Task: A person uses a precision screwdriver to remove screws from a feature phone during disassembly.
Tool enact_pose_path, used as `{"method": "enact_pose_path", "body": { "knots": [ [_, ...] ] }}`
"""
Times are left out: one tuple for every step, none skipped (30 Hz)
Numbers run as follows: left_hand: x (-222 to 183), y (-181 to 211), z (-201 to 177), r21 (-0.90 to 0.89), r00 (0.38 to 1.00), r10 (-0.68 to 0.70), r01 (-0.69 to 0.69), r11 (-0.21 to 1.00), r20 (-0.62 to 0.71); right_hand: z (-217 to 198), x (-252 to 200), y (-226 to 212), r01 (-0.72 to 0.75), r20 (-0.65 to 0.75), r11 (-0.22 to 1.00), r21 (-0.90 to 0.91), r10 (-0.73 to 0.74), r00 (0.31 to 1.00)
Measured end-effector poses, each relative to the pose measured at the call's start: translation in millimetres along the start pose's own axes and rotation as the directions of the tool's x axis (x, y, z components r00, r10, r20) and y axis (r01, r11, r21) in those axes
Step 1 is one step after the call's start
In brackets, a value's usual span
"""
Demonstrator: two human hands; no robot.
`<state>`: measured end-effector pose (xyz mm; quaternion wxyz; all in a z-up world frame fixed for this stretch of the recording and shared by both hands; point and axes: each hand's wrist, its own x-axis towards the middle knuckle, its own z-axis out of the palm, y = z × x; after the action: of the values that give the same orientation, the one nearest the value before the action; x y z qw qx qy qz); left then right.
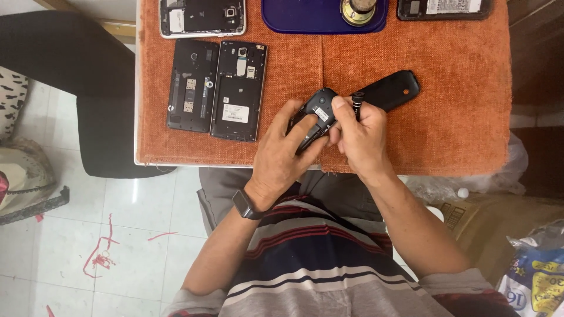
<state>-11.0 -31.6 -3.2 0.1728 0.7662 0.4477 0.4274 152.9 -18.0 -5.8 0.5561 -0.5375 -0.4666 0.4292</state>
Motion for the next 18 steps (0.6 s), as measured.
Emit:
{"method": "enact_pose_path", "body": {
  "knots": [
    [0, 1, -2, -0.001, 1.000, 0.002, -0.002, 1.000, 0.002, 0, 1, 2, 0.000, -0.002, 1.000, 0.000, 0.000, 1.000],
    [0, 2, -3, -0.016, 1.000, 0.001, -0.001, 1.000, -0.003, 0, 2, 3, -0.012, -0.008, 1.000, 0.026, 0.012, 1.000],
    [1, 3, -5, -0.031, 1.000, -0.001, 0.000, 1.000, -0.007, 0, 3, 5, -0.024, -0.013, 0.998, 0.053, 0.025, 1.000],
    [3, 4, -9, -0.031, 1.000, 0.001, -0.002, 1.000, -0.005, -3, 3, -2, -0.023, -0.016, 0.998, 0.053, 0.024, 1.000],
    [6, 5, -12, -0.128, 0.997, -0.077, 0.078, 0.989, 0.011, -5, 4, -9, -0.037, -0.017, 0.997, 0.064, 0.038, 0.999],
    [8, 5, -16, -0.222, 0.988, -0.153, 0.158, 0.962, 0.036, -7, 4, -15, -0.051, -0.018, 0.996, 0.074, 0.052, 0.998],
    [12, 1, -17, -0.221, 0.988, -0.152, 0.156, 0.963, 0.036, -8, 6, -17, -0.050, -0.019, 0.996, 0.076, 0.051, 0.999],
    [15, -4, -18, -0.359, 0.968, -0.233, 0.252, 0.899, 0.096, -9, 7, -19, -0.037, -0.012, 0.996, 0.085, 0.038, 0.999],
    [19, -8, -18, -0.482, 0.939, -0.301, 0.345, 0.805, 0.169, -9, 9, -21, -0.024, -0.006, 0.995, 0.094, 0.025, 1.000],
    [17, -11, -11, -0.480, 0.939, -0.300, 0.344, 0.807, 0.169, -7, 7, -33, -0.024, -0.007, 0.995, 0.096, 0.025, 1.000],
    [17, -15, -5, -0.581, 0.914, -0.372, 0.392, 0.713, 0.160, -4, 6, -44, -0.012, 0.005, 0.997, 0.070, 0.012, 1.000],
    [17, -18, 1, -0.673, 0.883, -0.441, 0.425, 0.605, 0.161, 0, 5, -56, 0.000, 0.017, 0.999, 0.044, -0.001, 1.000],
    [22, -10, 1, -0.671, 0.886, -0.436, 0.420, 0.611, 0.158, 2, 1, -51, 0.007, 0.016, 0.999, 0.049, -0.008, 1.000],
    [28, -3, 1, -0.773, 0.859, -0.484, 0.420, 0.475, 0.169, 4, -2, -46, 0.113, 0.028, 0.992, -0.049, -0.112, 0.993],
    [32, 5, 1, -0.856, 0.826, -0.530, 0.404, 0.324, 0.190, 6, -6, -41, 0.217, 0.053, 0.965, -0.145, -0.212, 0.976],
    [33, 2, 3, -0.855, 0.829, -0.528, 0.400, 0.328, 0.185, 6, -8, -37, 0.222, 0.054, 0.965, -0.142, -0.216, 0.975],
    [32, -1, 5, -0.874, 0.829, -0.530, 0.381, 0.301, 0.179, 6, -11, -33, 0.343, 0.105, 0.920, -0.188, -0.328, 0.939],
    [32, -4, 7, -0.892, 0.830, -0.531, 0.360, 0.274, 0.172, 7, -14, -29, 0.459, 0.161, 0.859, -0.226, -0.432, 0.888]
  ]
}}
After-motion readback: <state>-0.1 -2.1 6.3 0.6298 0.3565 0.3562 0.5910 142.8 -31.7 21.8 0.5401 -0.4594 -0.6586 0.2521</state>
